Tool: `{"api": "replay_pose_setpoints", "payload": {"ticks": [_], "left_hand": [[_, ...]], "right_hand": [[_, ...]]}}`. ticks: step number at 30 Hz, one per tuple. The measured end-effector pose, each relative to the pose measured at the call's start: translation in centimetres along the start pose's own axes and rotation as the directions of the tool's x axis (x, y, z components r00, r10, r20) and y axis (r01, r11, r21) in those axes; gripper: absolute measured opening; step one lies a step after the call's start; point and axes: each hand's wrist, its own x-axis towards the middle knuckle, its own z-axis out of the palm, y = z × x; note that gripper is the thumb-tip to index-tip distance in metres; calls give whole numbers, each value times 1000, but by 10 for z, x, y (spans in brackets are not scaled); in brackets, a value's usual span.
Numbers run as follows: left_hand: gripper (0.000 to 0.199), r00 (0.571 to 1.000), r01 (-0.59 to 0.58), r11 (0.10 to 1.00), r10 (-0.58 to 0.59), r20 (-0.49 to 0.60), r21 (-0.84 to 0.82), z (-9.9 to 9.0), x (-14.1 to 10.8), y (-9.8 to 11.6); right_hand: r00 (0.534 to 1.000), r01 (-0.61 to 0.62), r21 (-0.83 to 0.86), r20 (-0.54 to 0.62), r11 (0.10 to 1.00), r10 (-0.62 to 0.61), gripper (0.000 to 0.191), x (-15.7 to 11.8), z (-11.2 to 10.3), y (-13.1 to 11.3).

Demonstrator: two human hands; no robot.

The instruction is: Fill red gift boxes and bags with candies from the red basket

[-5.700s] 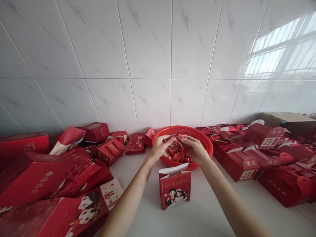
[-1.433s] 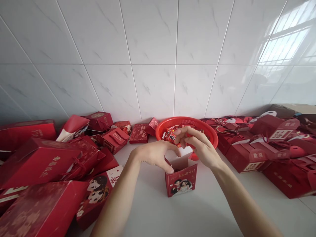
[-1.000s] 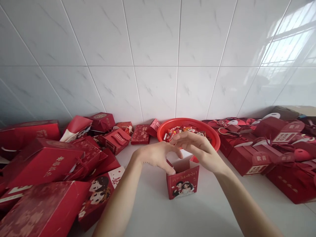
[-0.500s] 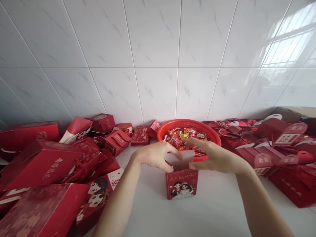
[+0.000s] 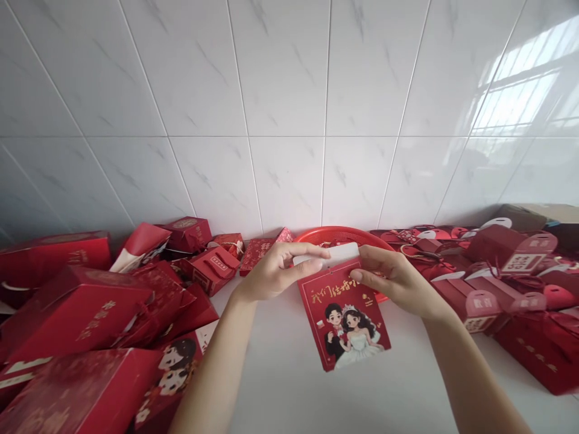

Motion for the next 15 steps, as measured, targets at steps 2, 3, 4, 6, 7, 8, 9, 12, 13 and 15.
{"api": "replay_pose_setpoints", "payload": {"ticks": [2, 3, 4, 6, 7, 8, 9, 12, 13, 15], "left_hand": [[45, 1000, 1, 994, -2, -8, -106, 4, 1, -1], [56, 1000, 7, 988, -9, -11, -155, 5, 1, -2], [65, 1000, 19, 982, -22, -15, -190, 7, 1, -2], [73, 998, 54, 975, -59, -16, -214, 9, 2, -3], [71, 997, 68, 974, -73, -16, -218, 10, 2, -3], [67, 996, 78, 973, -83, -15, -217, 11, 2, -2], [63, 996, 83, 974, -88, -16, -210, 11, 3, -2], [50, 997, 61, 990, -67, -44, -127, 13, 4, -1], [47, 997, 48, 995, -53, -57, -87, 13, 4, -1], [43, 997, 31, 999, -32, -71, -25, 14, 4, 0]], "right_hand": [[998, -16, 61, -52, 998, 19, 35, 1, 1, 1], [997, -22, 96, -67, 995, 28, 34, 1, 1, 2], [996, -23, 130, -79, 991, 33, 34, 2, 1, 2], [992, -7, 173, -124, 985, 29, 34, 2, 1, 2], [987, 1, 175, -158, 985, 27, 36, 2, 1, 3], [981, 5, 165, -193, 986, 27, 39, 2, 1, 3], [975, 0, 148, -221, 989, 33, 42, 2, 2, 3], [970, -35, 121, -236, 992, 63, 47, 3, 3, 4], [971, -42, 121, -230, 992, 69, 47, 3, 4, 5], [972, -47, 118, -225, 992, 73, 47, 3, 4, 5]]}}
